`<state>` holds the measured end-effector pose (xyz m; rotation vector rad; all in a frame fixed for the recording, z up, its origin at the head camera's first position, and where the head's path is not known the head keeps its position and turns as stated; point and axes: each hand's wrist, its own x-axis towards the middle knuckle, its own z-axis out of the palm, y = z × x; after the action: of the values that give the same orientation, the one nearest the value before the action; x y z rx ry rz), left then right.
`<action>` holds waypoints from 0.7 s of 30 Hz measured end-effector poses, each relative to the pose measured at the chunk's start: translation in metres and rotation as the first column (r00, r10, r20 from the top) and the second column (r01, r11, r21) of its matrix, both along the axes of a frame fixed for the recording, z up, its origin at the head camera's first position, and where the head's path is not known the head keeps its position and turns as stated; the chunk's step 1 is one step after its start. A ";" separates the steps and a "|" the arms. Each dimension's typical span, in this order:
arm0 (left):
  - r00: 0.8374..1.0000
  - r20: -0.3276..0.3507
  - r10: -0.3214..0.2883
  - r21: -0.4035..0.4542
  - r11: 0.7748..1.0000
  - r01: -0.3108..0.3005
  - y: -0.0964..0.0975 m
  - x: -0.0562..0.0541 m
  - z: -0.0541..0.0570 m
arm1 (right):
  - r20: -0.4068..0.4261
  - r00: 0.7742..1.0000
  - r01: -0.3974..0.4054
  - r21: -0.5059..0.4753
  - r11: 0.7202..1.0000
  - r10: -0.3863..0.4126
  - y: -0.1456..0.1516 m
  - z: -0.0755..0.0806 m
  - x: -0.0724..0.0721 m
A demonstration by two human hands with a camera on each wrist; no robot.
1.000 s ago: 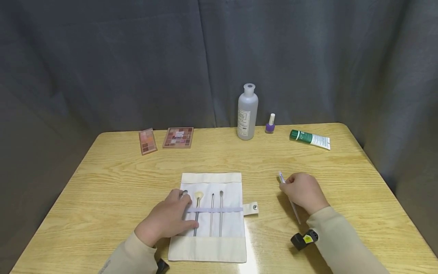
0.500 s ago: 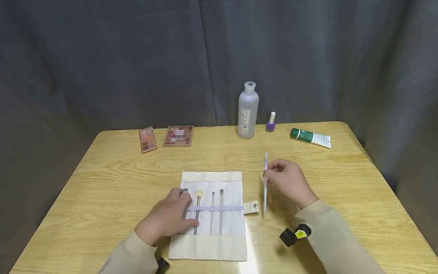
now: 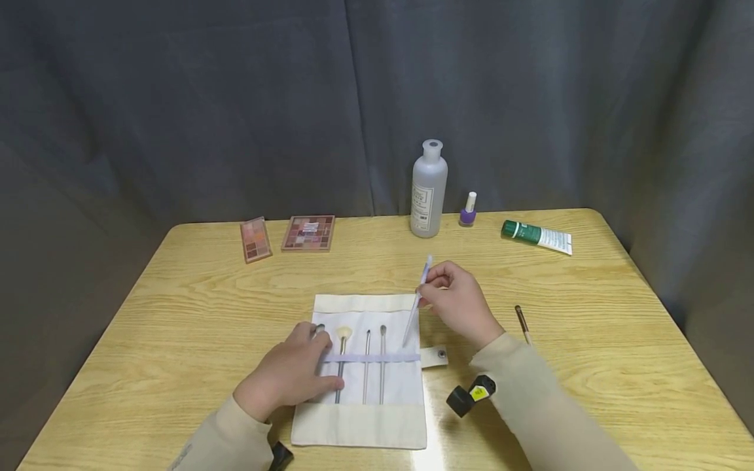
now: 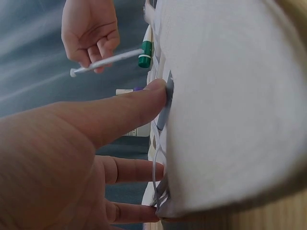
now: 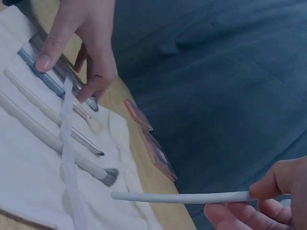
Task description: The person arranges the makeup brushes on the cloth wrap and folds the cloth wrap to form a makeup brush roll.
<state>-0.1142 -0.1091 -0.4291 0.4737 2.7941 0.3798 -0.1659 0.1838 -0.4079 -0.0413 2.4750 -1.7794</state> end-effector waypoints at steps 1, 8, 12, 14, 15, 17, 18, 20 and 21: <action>1.000 0.002 0.001 0.001 1.000 -0.001 0.000 0.000 0.000 | -0.001 1.000 -0.002 0.005 1.000 0.002 -0.002 -0.001 -0.001; 1.000 0.005 0.001 0.005 1.000 -0.001 0.000 0.001 0.000 | 0.008 1.000 -0.030 0.062 0.998 0.030 -0.013 -0.012 -0.006; 1.000 0.001 0.001 0.000 1.000 -0.001 0.001 0.001 0.000 | 0.025 0.998 -0.054 0.070 0.996 0.052 -0.016 -0.019 -0.006; 1.000 -0.002 0.001 -0.003 1.000 -0.001 0.001 0.001 -0.001 | 0.035 0.998 -0.058 0.070 0.996 0.056 -0.018 -0.022 -0.006; 1.000 -0.003 0.001 -0.003 1.000 -0.001 0.001 0.001 -0.001 | 0.041 0.997 -0.061 0.067 0.996 0.058 -0.019 -0.023 -0.006; 1.000 -0.003 0.002 -0.002 1.000 -0.002 0.001 0.001 -0.001 | 0.057 0.997 -0.063 0.070 0.996 0.059 -0.021 -0.026 -0.005; 1.000 -0.004 0.001 -0.003 1.000 -0.001 0.000 0.001 -0.001 | 0.069 0.996 -0.062 0.072 0.995 0.057 -0.021 -0.026 -0.005; 1.000 -0.004 0.001 0.000 1.000 -0.001 0.000 0.001 0.000 | 0.084 0.994 -0.072 0.076 0.995 0.065 -0.023 -0.027 -0.005; 1.000 -0.002 0.002 0.000 1.000 -0.002 0.000 0.001 0.000 | 0.092 0.993 -0.078 0.080 0.994 0.071 -0.024 -0.027 -0.005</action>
<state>-0.1135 -0.1089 -0.4295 0.4715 2.7965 0.3800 -0.1705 0.1595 -0.4345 -0.0462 2.4485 -1.6108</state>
